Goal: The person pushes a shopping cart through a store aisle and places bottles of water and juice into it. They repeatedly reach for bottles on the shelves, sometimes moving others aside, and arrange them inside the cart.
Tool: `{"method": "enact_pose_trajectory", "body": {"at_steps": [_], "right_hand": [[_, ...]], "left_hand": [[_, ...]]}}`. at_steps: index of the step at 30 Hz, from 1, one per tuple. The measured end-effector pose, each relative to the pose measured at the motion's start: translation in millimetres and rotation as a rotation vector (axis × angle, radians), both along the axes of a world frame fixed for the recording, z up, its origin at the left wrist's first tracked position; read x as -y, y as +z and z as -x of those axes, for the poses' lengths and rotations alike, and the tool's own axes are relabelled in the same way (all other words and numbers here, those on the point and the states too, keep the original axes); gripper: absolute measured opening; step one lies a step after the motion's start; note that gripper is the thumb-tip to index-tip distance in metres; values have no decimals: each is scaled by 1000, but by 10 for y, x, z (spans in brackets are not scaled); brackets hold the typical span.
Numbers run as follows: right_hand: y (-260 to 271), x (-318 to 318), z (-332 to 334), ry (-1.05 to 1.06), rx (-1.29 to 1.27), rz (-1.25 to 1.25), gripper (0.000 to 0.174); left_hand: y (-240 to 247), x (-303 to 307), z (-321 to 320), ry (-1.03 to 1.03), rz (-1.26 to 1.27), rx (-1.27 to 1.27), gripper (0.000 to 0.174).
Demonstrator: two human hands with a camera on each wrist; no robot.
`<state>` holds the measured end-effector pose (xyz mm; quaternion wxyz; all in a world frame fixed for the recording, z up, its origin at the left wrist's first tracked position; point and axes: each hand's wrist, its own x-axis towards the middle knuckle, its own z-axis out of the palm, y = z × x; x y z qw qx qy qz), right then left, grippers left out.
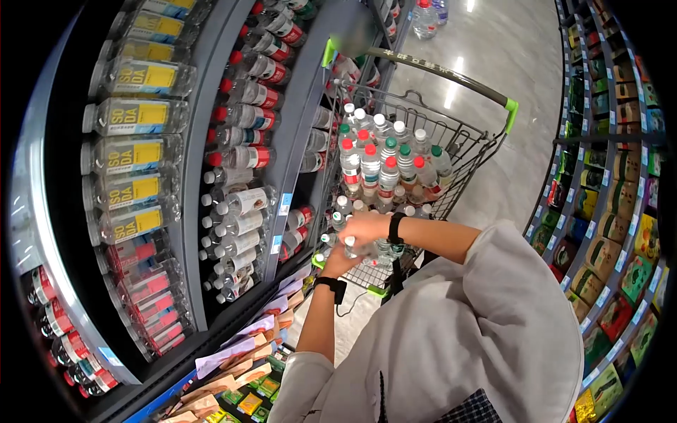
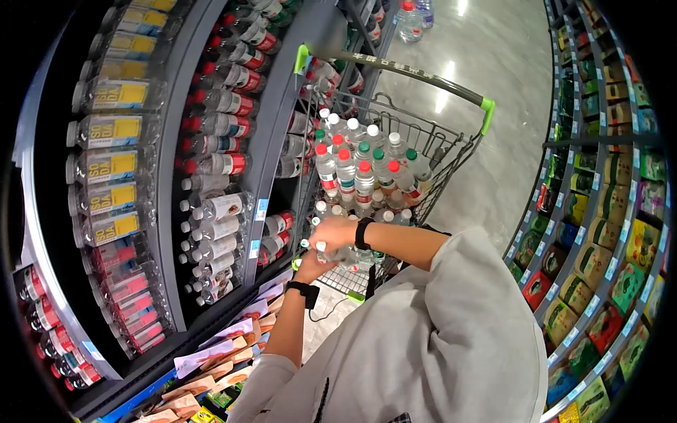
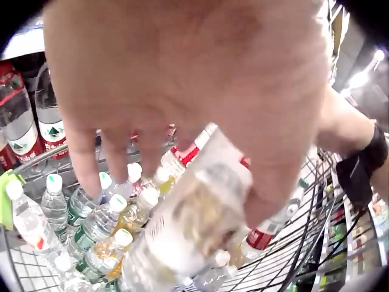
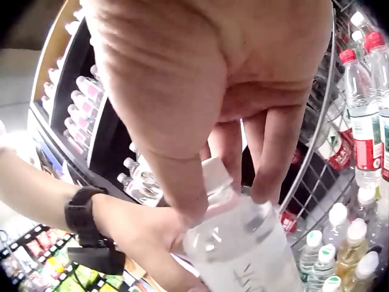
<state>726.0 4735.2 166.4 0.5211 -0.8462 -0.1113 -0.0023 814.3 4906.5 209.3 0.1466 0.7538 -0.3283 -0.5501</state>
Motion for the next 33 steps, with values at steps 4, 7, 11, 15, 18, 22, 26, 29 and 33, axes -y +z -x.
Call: {"method": "enact_pose_trajectory", "body": {"at_steps": [4, 7, 11, 15, 18, 22, 26, 29, 33], "right_hand": [[122, 91, 16, 195, -49, -288, 35], [-48, 227, -31, 86, -133, -500, 25], [-95, 485, -32, -132, -235, -311, 31], [-47, 348, -34, 131, -400, -469, 39], [550, 250, -4, -3, -192, -343, 67], [768, 34, -497, -502, -2, -262, 59], [971, 312, -1154, -639, 287, -206, 59], [1152, 479, -1482, -604, 217, -132, 61], [1062, 477, -1833, -618, 153, -45, 64]], "left_hand": [[-128, -265, 177, 265, -15, -411, 52], [-103, -258, 327, 482, 124, -362, 36], [62, -18, 230, 691, 128, -110, 27], [198, 95, -80, 873, 324, 22, 32], [735, 329, -248, 667, 426, 434, 40], [1292, 699, -297, 506, 528, 865, 66], [1755, 952, -537, 407, 834, 1184, 61], [2009, 1028, -716, 221, 808, 1331, 55], [1969, 937, -960, 86, 734, 1391, 51]]}}
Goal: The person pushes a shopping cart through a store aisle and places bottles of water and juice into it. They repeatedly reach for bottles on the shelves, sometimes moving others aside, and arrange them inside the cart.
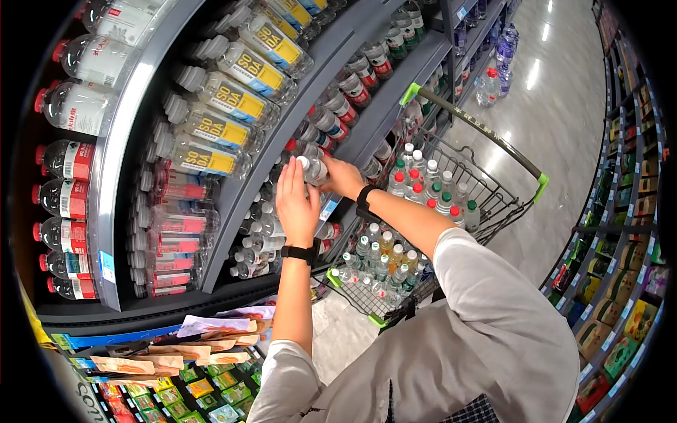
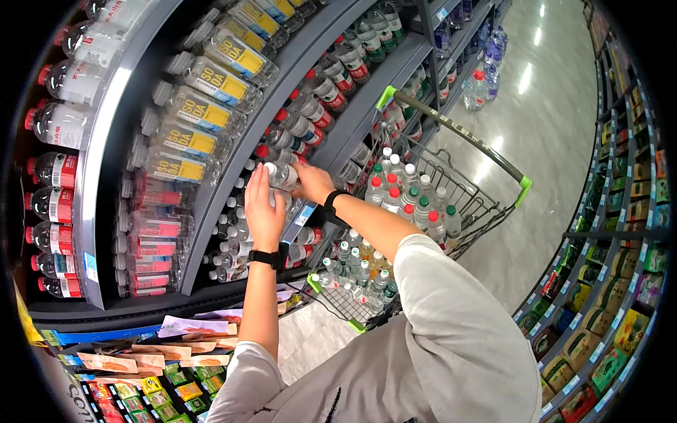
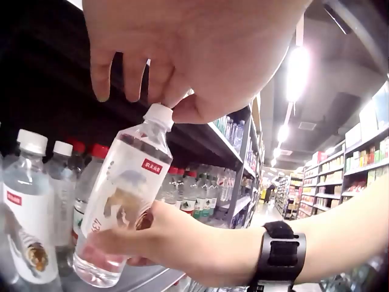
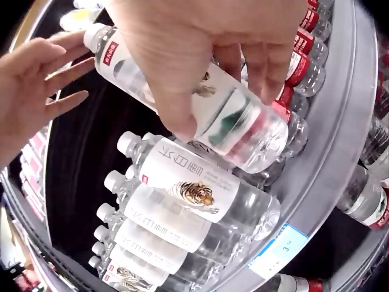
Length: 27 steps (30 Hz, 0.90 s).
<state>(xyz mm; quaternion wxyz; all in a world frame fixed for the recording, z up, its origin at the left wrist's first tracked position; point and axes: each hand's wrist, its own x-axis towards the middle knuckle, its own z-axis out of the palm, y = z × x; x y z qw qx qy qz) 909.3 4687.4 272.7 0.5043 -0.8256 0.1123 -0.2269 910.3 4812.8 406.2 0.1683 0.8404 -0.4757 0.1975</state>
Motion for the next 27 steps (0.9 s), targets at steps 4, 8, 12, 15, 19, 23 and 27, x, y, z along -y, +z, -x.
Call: {"method": "enact_pose_trajectory", "body": {"at_steps": [4, 8, 12, 15, 19, 23, 27], "right_hand": [[-205, -136, -187, -30, 12, 3, 65], [-424, -286, -344, -25, -18, -39, 68], [-576, -390, -340, -94, 18, -79, 68], [-572, -434, -263, -102, 49, -168, 67], [-688, -546, 41, -251, 162, -218, 47], [-1059, -521, 894, -245, 130, -214, 20], [-1686, -276, 1894, -391, -138, -292, 22]], "left_hand": [[-115, -174, -128, 54, -100, 13, 55], [-268, -325, -214, 123, -208, 33, 63], [-342, -344, -313, 154, -314, -23, 65], [-370, -348, -377, 171, -324, -51, 62], [-427, -334, -439, 304, -408, -69, 63], [-496, -330, -613, 189, -286, -56, 68], [-528, -320, -687, 159, -307, -19, 69]]}}
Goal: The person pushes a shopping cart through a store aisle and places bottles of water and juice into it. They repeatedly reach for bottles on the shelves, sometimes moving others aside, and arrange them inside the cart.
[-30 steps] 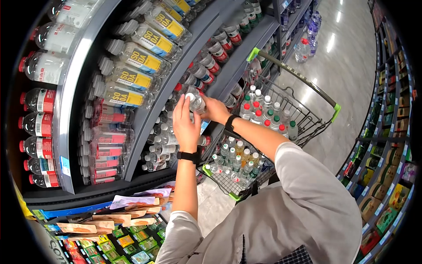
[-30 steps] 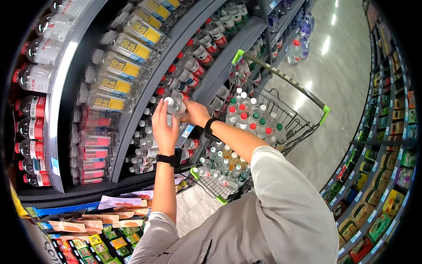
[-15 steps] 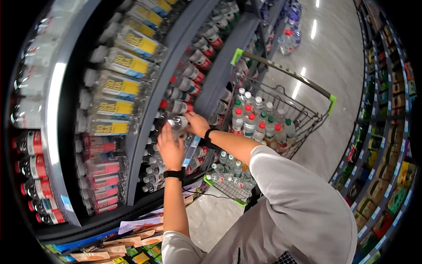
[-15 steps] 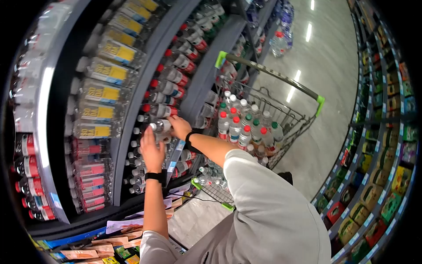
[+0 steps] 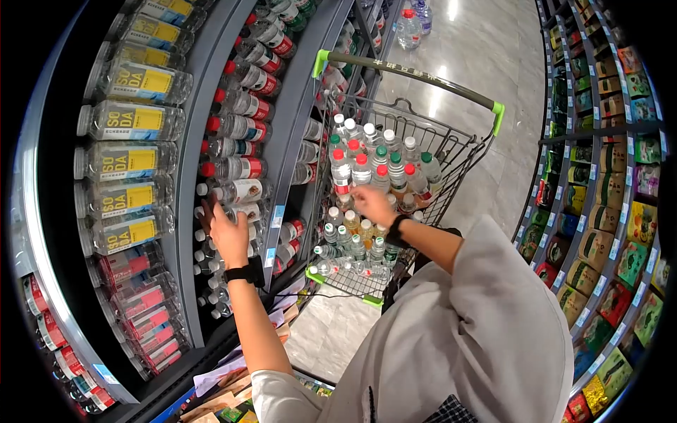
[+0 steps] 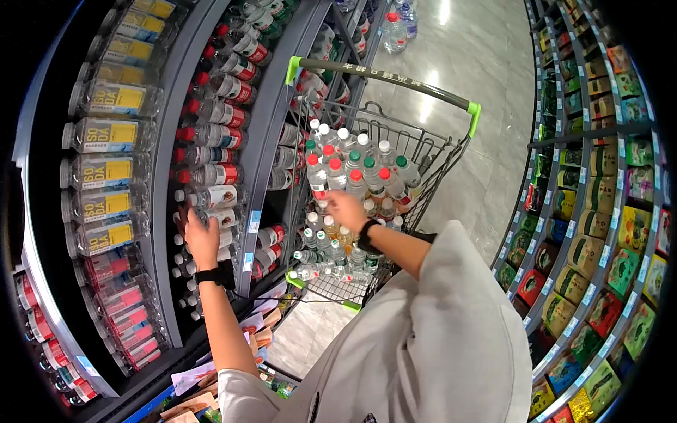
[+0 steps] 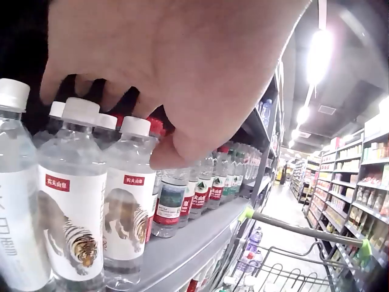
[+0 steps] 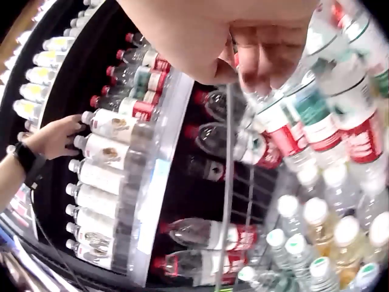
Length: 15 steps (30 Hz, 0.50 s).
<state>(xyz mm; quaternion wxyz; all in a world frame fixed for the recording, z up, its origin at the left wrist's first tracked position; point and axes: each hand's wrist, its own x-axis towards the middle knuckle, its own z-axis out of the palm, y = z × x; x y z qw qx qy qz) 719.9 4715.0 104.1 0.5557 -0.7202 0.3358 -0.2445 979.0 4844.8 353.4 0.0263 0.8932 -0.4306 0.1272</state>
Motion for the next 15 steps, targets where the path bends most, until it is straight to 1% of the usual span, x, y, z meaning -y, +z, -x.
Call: {"method": "enact_pose_trajectory", "body": {"at_steps": [1, 2, 3, 4, 5, 6, 7, 8, 9, 10, 11, 12, 14, 15], "right_hand": [[-20, 109, 181, -32, -216, 17, 28], [-82, 212, 330, -42, -250, -102, 34], [38, 356, 431, -52, -280, -26, 38], [22, 465, 452, -36, -276, -23, 38], [10, 564, 445, -57, -289, 64, 39], [22, 651, 417, -77, -296, 153, 40], [52, 731, 366, -22, -361, 274, 33], [47, 771, 310, -5, -341, 285, 33], [21, 791, 256, 70, -464, 361, 29], [1, 798, 188, 139, -587, 438, 25], [17, 773, 117, 182, -678, 460, 29], [7, 753, 75, 179, -665, 467, 29], [-15, 705, 60, 269, -731, 517, 29], [-21, 694, 81, 250, -723, 506, 30]], "left_hand": [[12, 5, 13, -16, 21, -23, 70], [52, 24, 50, -7, 17, -23, 70], [113, 65, 101, 128, -15, -173, 70], [149, 90, 134, 268, -41, -320, 71], [111, 94, 111, 116, 8, -135, 71], [105, 66, 113, 187, -33, -192, 71], [76, 51, 148, 221, -53, -172, 72], [109, 90, 236, 252, -72, -151, 73], [60, 112, 298, 184, -3, -52, 77], [13, 130, 381, 125, 46, -18, 79], [10, 187, 510, 26, 100, 31, 79], [-17, 235, 652, -79, 152, 76, 78], [-290, 227, 935, -146, 176, -176, 73], [-395, 247, 1127, -188, 161, -257, 72]]}}
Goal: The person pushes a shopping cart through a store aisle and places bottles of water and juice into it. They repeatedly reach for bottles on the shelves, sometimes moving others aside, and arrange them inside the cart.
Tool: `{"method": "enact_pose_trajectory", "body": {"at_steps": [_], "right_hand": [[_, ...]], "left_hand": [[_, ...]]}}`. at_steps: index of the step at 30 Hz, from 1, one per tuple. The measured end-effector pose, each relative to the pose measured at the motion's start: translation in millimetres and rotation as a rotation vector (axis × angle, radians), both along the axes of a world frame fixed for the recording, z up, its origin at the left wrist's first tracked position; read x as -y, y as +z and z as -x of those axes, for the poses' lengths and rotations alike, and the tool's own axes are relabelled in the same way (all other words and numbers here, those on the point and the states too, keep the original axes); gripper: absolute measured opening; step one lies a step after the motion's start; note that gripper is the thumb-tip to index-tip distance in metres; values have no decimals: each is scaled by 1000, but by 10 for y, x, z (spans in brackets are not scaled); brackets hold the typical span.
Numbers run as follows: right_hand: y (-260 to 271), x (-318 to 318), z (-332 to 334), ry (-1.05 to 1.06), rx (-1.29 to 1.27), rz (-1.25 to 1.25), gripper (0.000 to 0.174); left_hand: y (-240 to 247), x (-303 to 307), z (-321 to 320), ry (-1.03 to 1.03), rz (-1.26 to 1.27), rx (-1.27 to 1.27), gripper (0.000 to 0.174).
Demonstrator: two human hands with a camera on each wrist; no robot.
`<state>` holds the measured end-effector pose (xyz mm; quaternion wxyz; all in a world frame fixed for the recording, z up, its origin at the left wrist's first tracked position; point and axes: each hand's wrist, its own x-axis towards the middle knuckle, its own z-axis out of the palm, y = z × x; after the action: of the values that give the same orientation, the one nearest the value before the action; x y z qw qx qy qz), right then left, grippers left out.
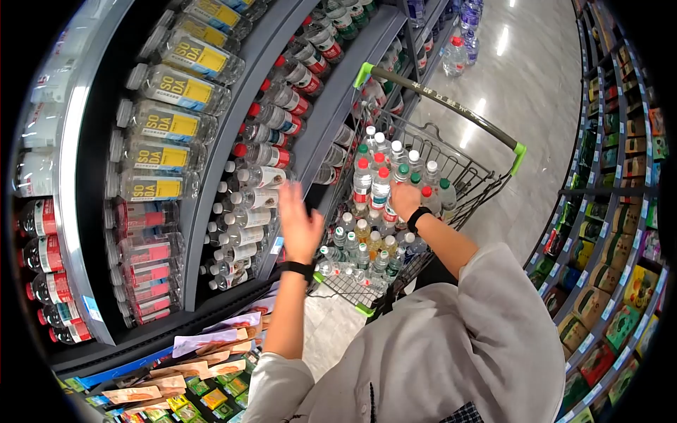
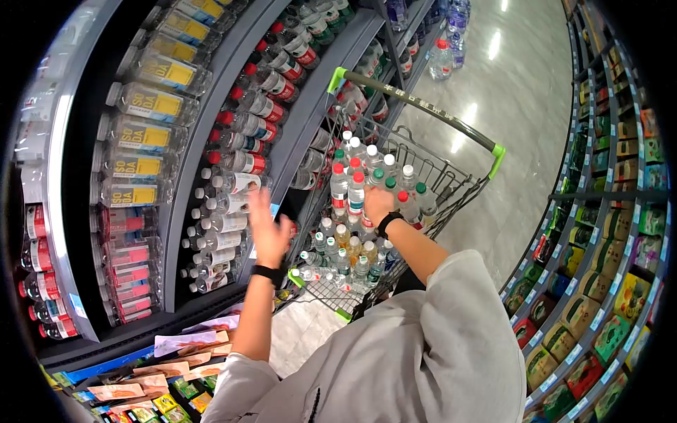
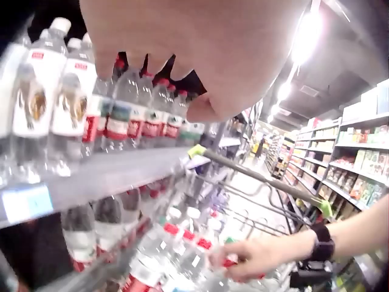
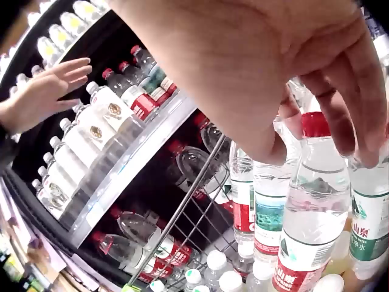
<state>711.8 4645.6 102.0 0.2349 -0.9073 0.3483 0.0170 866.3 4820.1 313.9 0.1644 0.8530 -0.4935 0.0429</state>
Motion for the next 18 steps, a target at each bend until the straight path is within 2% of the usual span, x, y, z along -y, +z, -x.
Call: {"method": "enact_pose_trajectory", "body": {"at_steps": [3, 7, 8, 9, 10, 11, 13, 14, 15, 17, 18], "right_hand": [[26, 7, 119, -100, 56, -41, 32], [-85, -14, 120, -121, 157, -55, 32], [-110, 1, 88, -121, 142, -126, 30], [-31, -28, 74, -113, 146, -119, 30], [63, -92, 52, 44, 162, -140, 29], [178, -148, 41, 211, 172, -151, 28], [225, -324, 18, 317, 223, -166, 27], [127, -458, 5, 368, 263, -118, 27], [25, -589, -1, 418, 307, -66, 27], [84, -851, 41, 464, 186, -67, 24], [77, -974, 68, 500, 108, -75, 23]], "left_hand": [[-415, -58, 517, -102, -85, -205, 69], [-1140, -356, 970, -95, -280, -533, 67], [-1312, -419, 1048, -92, -268, -526, 67], [-1486, -497, 1131, -43, -263, -638, 67], [-1564, -540, 1182, 6, -256, -752, 67], [-1547, -539, 1224, 16, -234, -755, 67], [-1496, -568, 1245, 264, -414, -969, 68], [-1667, -688, 1213, 235, -339, -914, 70], [-1621, -738, 1226, 238, -319, -916, 70], [-1491, -813, 1201, 317, -322, -933, 71], [-1888, -1021, 1150, 321, -325, -810, 73]]}}
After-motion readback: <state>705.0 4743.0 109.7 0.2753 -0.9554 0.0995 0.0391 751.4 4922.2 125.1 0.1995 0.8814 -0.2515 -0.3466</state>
